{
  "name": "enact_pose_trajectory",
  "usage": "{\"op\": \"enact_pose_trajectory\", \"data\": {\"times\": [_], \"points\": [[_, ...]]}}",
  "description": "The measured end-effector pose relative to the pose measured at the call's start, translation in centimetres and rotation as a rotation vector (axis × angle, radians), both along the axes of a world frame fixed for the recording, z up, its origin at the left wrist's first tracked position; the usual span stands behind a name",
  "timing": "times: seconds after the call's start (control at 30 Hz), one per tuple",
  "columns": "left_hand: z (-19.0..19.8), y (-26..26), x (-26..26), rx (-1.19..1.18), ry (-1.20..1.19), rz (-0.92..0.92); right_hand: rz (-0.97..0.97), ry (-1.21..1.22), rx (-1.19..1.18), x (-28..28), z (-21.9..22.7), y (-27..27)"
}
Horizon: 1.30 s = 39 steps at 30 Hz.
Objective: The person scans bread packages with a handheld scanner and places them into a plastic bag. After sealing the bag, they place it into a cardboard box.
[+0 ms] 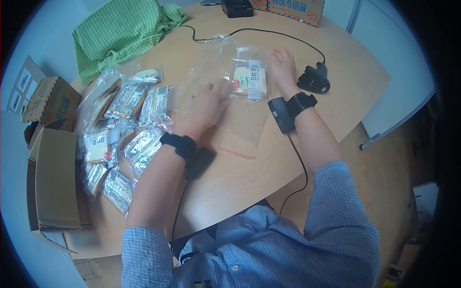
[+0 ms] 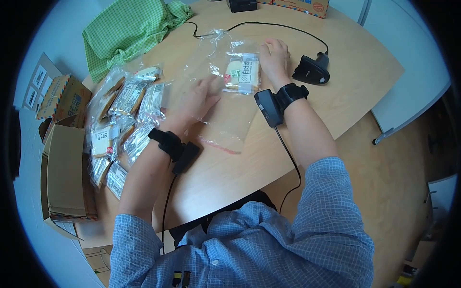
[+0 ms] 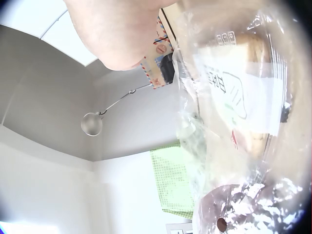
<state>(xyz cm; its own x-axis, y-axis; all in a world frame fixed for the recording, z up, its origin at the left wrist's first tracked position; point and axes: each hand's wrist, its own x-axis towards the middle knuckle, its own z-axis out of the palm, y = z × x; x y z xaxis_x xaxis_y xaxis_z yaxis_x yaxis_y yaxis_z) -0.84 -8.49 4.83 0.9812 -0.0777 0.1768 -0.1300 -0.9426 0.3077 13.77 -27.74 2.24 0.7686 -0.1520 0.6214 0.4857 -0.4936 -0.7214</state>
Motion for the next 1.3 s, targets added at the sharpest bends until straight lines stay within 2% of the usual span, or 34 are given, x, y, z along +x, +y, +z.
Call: {"op": "enact_pose_trajectory", "data": {"times": [0.03,0.07,0.17,0.23,0.33,0.47,0.53,0.57,0.6,0.67,0.7,0.77,0.83,0.87,0.9,0.97,1.03,1.1,1.13,1.17,1.23,1.3], "points": [[1.0,-0.2,-0.5,0.052,-0.077,-0.019,0.011,-0.022,0.008,0.0,0.1,0.1],[0.2,0.1,0.3,0.016,-0.082,0.027,0.01,0.018,-0.055,-0.1,0.3,0.0],[0.1,0.1,1.2,0.125,-0.008,0.025,0.019,-0.006,-0.062,-0.2,0.5,0.0],[-0.8,0.6,2.1,0.191,-0.224,-0.193,-0.004,0.001,-0.035,-0.4,0.5,0.1],[-1.6,0.4,3.0,0.273,-0.171,-0.266,0.003,0.004,0.062,-0.3,0.5,0.1],[-2.4,0.2,2.8,0.411,-0.27,-0.23,0.02,0.026,0.067,-0.2,0.6,-0.2],[-2.3,-0.5,2.0,0.306,-0.164,-0.066,0.016,-0.007,-0.074,-0.3,0.6,-0.3],[-2.8,-0.5,2.2,0.307,-0.158,-0.055,0.039,-0.033,-0.127,-0.5,0.7,-0.3],[-3.4,-0.5,2.5,0.376,-0.162,-0.079,0.122,0.009,-0.067,-0.6,0.8,-0.3],[-3.3,-0.8,2.1,0.443,-0.15,-0.061,0.18,-0.111,-0.154,0.0,0.2,-0.2],[-3.1,-1.1,1.7,0.364,-0.062,-0.043,0.223,-0.146,-0.192,0.2,-0.1,-0.2],[-1.9,-1.1,0.1,0.189,0.017,0.036,0.38,-0.116,-0.194,1.3,-0.4,0.1],[-1.2,-1.8,-2.3,0.241,-0.097,0.044,0.516,-0.118,-0.261,1.3,-0.4,0.4],[-0.8,-2.3,-3.9,0.393,-0.19,-0.003,0.56,-0.142,-0.35,1.1,0.1,0.4],[-0.4,-2.1,-5.6,0.34,-0.141,-0.101,0.592,-0.137,-0.345,0.8,0.2,0.7],[1.9,-0.9,-9.4,0.088,0.038,-0.305,0.58,-0.127,-0.436,-0.1,0.2,0.7],[4.4,2.0,-12.8,-0.165,0.236,-0.294,0.6,-0.065,-0.448,-0.7,0.5,0.7],[5.3,5.6,-15.2,-0.129,0.182,-0.125,0.612,0.0,-0.465,-1.5,1.0,0.9],[5.2,7.3,-16.0,-0.041,0.062,-0.064,0.617,0.029,-0.486,-2.0,1.5,1.1],[4.4,8.9,-16.8,-0.042,0.068,-0.068,0.62,0.056,-0.507,-2.4,1.6,1.1],[3.0,11.0,-18.0,0.296,-0.045,0.106,0.559,0.007,-0.557,-3.0,1.9,1.4],[2.6,12.0,-18.6,0.214,0.005,0.098,0.585,0.012,-0.472,-4.5,2.8,2.0]]}}
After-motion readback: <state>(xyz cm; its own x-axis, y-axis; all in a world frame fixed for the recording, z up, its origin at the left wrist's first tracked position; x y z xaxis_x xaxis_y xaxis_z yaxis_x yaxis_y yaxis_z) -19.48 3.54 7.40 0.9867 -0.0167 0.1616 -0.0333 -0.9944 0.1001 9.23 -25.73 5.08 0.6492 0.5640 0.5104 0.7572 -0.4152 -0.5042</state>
